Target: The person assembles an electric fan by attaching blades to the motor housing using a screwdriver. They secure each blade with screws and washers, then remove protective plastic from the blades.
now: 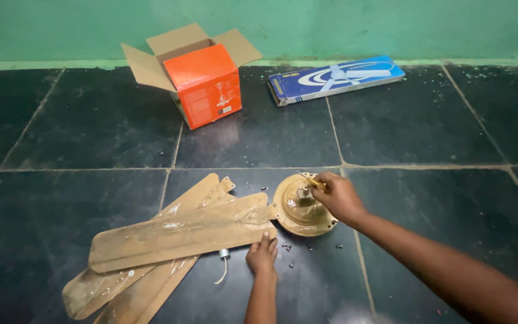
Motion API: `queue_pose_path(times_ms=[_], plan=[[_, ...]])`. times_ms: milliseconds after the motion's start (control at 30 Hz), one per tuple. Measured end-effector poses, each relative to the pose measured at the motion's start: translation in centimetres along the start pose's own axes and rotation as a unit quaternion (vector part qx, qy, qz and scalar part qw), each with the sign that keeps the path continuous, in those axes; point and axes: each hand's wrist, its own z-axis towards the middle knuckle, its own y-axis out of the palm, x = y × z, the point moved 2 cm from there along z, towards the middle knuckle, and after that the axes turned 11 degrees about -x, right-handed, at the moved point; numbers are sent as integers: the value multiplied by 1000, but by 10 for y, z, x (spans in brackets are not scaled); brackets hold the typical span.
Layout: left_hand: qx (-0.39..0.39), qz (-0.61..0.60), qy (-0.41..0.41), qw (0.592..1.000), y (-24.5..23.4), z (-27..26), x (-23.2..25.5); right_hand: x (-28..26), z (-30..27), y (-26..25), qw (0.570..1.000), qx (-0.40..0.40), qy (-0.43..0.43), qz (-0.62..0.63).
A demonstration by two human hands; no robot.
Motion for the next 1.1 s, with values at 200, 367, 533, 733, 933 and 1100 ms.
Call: queue_pose_path(times_ms=[200,367,533,733,933,1100], plan=[[-2,-2,-1,1000,0,-6,4,48,-5,9,975,210,60,51],[-13,20,-19,1000,3,-13,14,111,7,27,936,275,146,161],[8,41,-19,999,7,-20,18,117,24,50,929,288,126,198],[5,52,-38,998,10,-25,26,81,40,74,922,293,150,203],[20,45,-17,999,14,-26,21,73,39,71,906,365,143,157],[48,54,0,997,13,-26,14,78,31,80,883,342,208,243]])
